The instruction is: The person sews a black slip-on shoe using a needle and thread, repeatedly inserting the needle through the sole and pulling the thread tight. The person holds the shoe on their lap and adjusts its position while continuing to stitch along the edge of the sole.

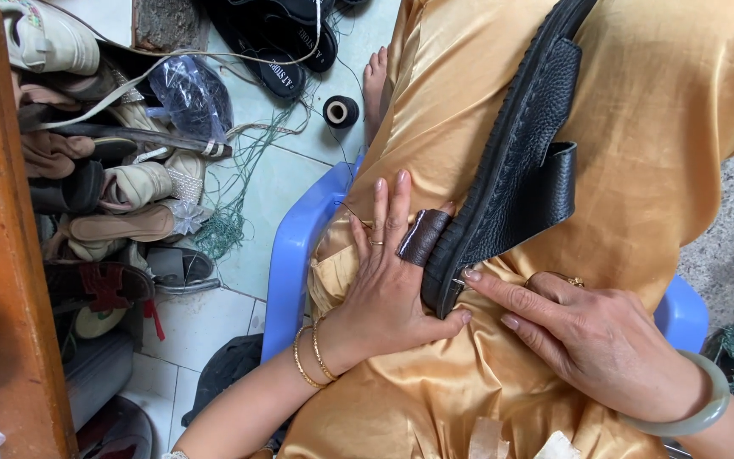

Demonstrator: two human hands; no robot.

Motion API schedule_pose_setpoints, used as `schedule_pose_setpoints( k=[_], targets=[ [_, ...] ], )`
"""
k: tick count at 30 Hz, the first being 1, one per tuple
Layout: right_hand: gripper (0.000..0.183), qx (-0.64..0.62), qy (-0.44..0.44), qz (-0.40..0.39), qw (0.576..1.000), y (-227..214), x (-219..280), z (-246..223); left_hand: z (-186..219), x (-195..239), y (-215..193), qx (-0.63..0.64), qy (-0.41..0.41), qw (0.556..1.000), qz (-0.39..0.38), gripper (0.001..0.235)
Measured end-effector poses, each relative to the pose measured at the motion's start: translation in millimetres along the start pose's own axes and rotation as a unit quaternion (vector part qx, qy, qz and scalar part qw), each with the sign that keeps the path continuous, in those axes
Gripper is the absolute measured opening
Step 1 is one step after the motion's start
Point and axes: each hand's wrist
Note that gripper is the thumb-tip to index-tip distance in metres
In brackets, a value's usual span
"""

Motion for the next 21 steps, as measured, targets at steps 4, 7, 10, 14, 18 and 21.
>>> schedule_pose_setpoints(
  k=[4,7,10,14,18,21],
  targets=[
    [0.055,0.008,-0.001,-0.011,1.000,1.1,-0.4,1.6,2.1,-0.2,-1.6,0.020,0.000,1.000,0.001,0.097],
    [0.055,0.060,-0.005,-0.011,0.998,0.0,0.2,0.8,3.6,0.1,-2.1,0.025,0.003,1.000,-0.001,0.088],
    [0.053,0.137,-0.027,0.012,0.990,-6.3,-0.5,-1.3,5.2,0.4,-1.8,0.033,0.009,0.999,0.001,0.074],
    [0.054,0.171,-0.058,0.022,0.983,-12.7,-1.9,-0.6,9.1,0.7,0.4,0.042,-0.008,0.999,0.000,0.079],
    [0.027,0.148,-0.047,0.073,0.985,1.4,-17.1,-16.1,6.9,-0.1,8.1,0.036,-0.027,0.999,0.007,0.092],
    [0.019,0.120,-0.018,0.132,0.984,14.1,-22.0,-23.2,-2.0,1.5,9.1,0.003,-0.021,1.000,0.007,0.103]
  ],
)
Point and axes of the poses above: each hand's wrist, its own x-axis away from the middle knuckle, its own y-axis out of the palm, z = x × y, and after that the axes turned 7 degrees about -y, right-handed
